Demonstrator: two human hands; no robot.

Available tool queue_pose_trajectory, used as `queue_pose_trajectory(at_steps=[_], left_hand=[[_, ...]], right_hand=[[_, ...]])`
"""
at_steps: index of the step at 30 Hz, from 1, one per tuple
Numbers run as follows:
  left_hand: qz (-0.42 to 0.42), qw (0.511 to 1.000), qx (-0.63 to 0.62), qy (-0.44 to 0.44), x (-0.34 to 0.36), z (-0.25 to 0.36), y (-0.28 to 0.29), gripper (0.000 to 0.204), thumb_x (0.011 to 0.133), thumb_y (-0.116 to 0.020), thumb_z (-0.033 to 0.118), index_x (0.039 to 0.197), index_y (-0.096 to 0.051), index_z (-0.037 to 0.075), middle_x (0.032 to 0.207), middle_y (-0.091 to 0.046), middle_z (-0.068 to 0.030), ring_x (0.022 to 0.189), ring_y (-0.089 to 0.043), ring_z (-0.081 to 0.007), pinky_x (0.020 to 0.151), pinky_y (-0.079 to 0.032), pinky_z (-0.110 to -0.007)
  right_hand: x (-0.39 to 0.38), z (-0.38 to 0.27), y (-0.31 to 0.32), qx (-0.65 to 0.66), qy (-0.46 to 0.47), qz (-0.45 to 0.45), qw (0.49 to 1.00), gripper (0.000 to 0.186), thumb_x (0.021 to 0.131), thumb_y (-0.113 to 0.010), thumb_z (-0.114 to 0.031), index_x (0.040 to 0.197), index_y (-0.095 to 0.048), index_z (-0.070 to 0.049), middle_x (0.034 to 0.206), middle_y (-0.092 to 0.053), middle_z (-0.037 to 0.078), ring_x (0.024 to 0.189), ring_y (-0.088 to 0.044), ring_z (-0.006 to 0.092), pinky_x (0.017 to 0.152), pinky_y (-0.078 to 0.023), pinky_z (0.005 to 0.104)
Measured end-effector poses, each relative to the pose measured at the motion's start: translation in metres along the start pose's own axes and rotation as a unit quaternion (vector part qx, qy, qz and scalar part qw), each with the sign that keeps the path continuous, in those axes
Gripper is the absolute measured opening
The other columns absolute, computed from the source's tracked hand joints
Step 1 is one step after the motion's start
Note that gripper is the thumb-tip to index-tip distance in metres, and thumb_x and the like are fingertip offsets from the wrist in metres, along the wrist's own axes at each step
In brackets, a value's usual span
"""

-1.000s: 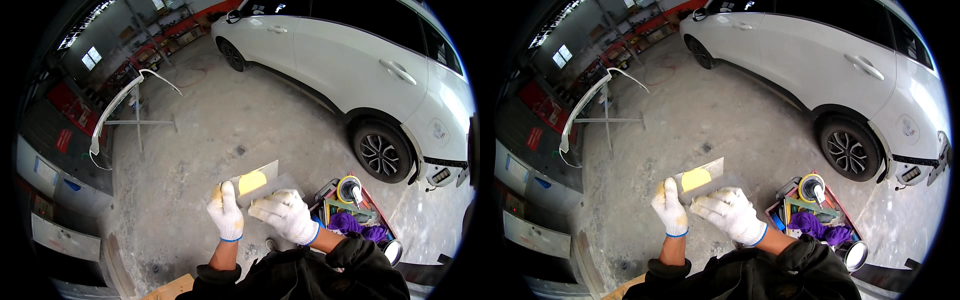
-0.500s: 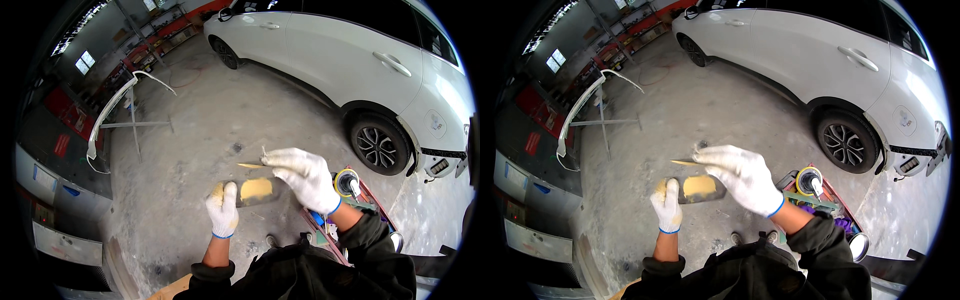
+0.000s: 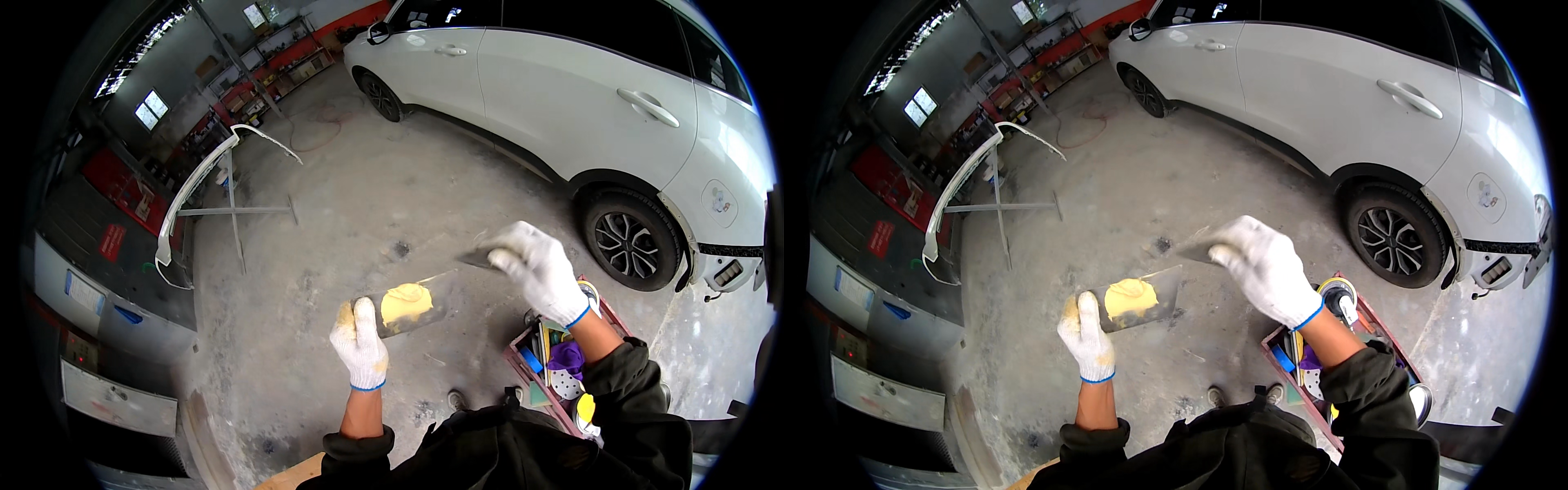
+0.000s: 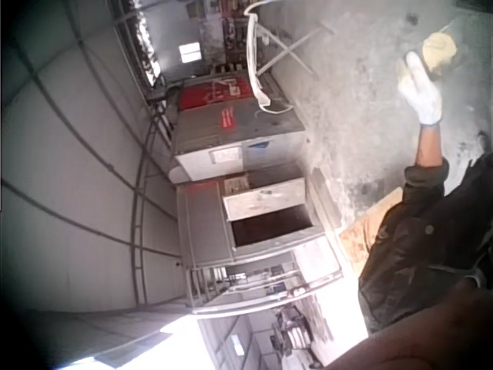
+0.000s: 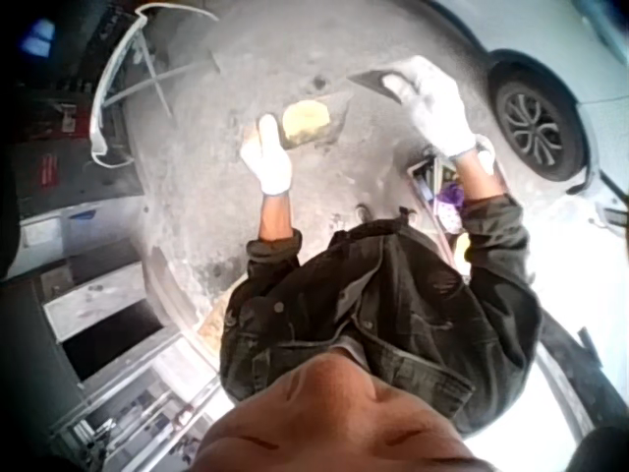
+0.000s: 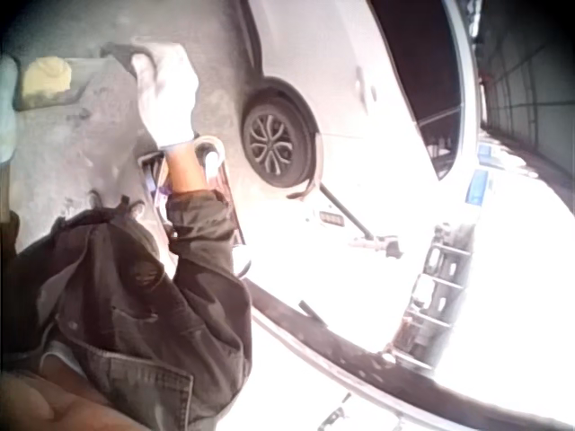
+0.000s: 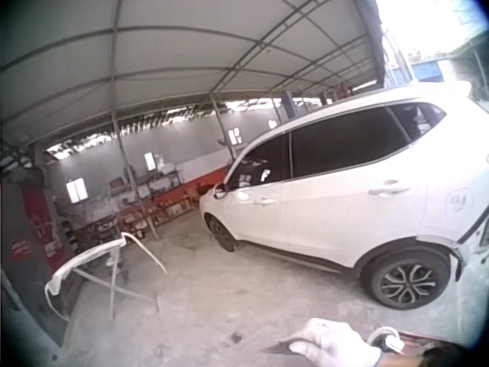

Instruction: The person mixes a yellow paste with a white liquid on a metal mixing board using a scraper. They then apply the mixed filler to a white car bumper mounted on a stand, smoothing it with the scraper and a yellow sponge.

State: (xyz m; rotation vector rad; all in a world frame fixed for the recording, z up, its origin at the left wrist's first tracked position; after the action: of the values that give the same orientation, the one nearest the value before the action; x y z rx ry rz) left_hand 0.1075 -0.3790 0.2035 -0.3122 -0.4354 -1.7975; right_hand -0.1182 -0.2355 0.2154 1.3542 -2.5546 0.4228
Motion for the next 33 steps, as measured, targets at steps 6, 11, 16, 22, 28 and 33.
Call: queue_pose_trajectory(at_steps=[6,11,16,22,28,33], left_hand=[[0.014,0.996,-0.087,0.033,-0.012,0.012,-0.015,0.023,0.100,-0.056,0.016,0.085,-0.060,-0.001,0.073,-0.053,0.0026,0.069,-0.045,-0.0070,0.059,-0.037,-0.028],[-0.030,0.999,-0.031,0.031,-0.035,0.004,-0.029,0.022,0.100,-0.054,0.016,0.086,-0.061,-0.001,0.065,-0.049,0.0020,0.062,-0.043,-0.0068,0.052,-0.034,-0.029],[-0.099,0.991,0.066,-0.056,-0.057,0.008,-0.033,0.019,0.098,-0.054,0.014,0.092,-0.065,-0.001,0.056,-0.051,-0.0081,0.047,-0.050,-0.0183,0.048,-0.039,-0.035],[-0.137,0.982,0.130,0.001,-0.049,0.010,-0.004,0.022,0.096,-0.060,0.019,0.086,-0.065,0.001,0.059,-0.054,-0.0163,0.051,-0.054,-0.0277,0.052,-0.043,-0.038],[-0.067,0.994,0.089,0.019,-0.023,0.017,0.011,0.023,0.096,-0.060,0.020,0.087,-0.065,0.000,0.063,-0.051,-0.0157,0.054,-0.046,-0.0199,0.054,-0.042,-0.035],[-0.032,0.995,0.091,0.012,-0.020,0.015,0.018,0.021,0.097,-0.057,0.018,0.091,-0.066,0.000,0.066,-0.055,-0.0156,0.057,-0.049,-0.0203,0.057,-0.043,-0.034]], right_hand=[[-0.018,0.030,-0.025,-0.001,-0.143,0.130,0.981,0.017,0.096,-0.062,-0.009,0.105,-0.067,0.006,0.089,-0.070,0.002,0.077,-0.059,0.0058,0.070,-0.050,0.0230],[-0.038,0.060,-0.057,0.090,-0.179,0.163,0.966,0.017,0.095,-0.062,-0.007,0.105,-0.069,0.005,0.092,-0.072,0.004,0.077,-0.061,0.0061,0.070,-0.051,0.0226],[-0.041,0.060,-0.061,0.173,-0.179,0.211,0.945,0.017,0.095,-0.064,-0.008,0.108,-0.069,0.003,0.094,-0.070,0.001,0.081,-0.060,0.0057,0.074,-0.049,0.0219],[-0.012,0.000,-0.031,0.079,0.025,0.097,0.992,0.022,0.093,-0.063,-0.003,0.113,-0.066,0.004,0.104,-0.071,0.006,0.094,-0.064,0.0116,0.088,-0.049,0.0247],[-0.020,0.007,-0.038,-0.117,-0.054,-0.216,0.968,0.024,0.090,-0.070,-0.010,0.113,-0.070,-0.002,0.107,-0.073,0.009,0.093,-0.068,0.0198,0.086,-0.053,0.0298],[-0.021,-0.024,-0.058,-0.468,0.268,-0.135,0.831,0.035,0.076,-0.064,-0.005,0.109,-0.072,-0.013,0.112,-0.070,0.007,0.098,-0.065,0.0275,0.083,-0.052,0.0369]])
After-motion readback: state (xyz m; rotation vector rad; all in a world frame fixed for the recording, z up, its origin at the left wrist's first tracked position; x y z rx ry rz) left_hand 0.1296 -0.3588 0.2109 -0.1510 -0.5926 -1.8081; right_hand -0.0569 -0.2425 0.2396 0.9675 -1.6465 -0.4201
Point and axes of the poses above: each hand's wrist, its own x-axis towards the middle knuckle, its own y-axis out of the back of the hand, z = x × y, the point moved 4 cm from there along x, towards the middle knuckle
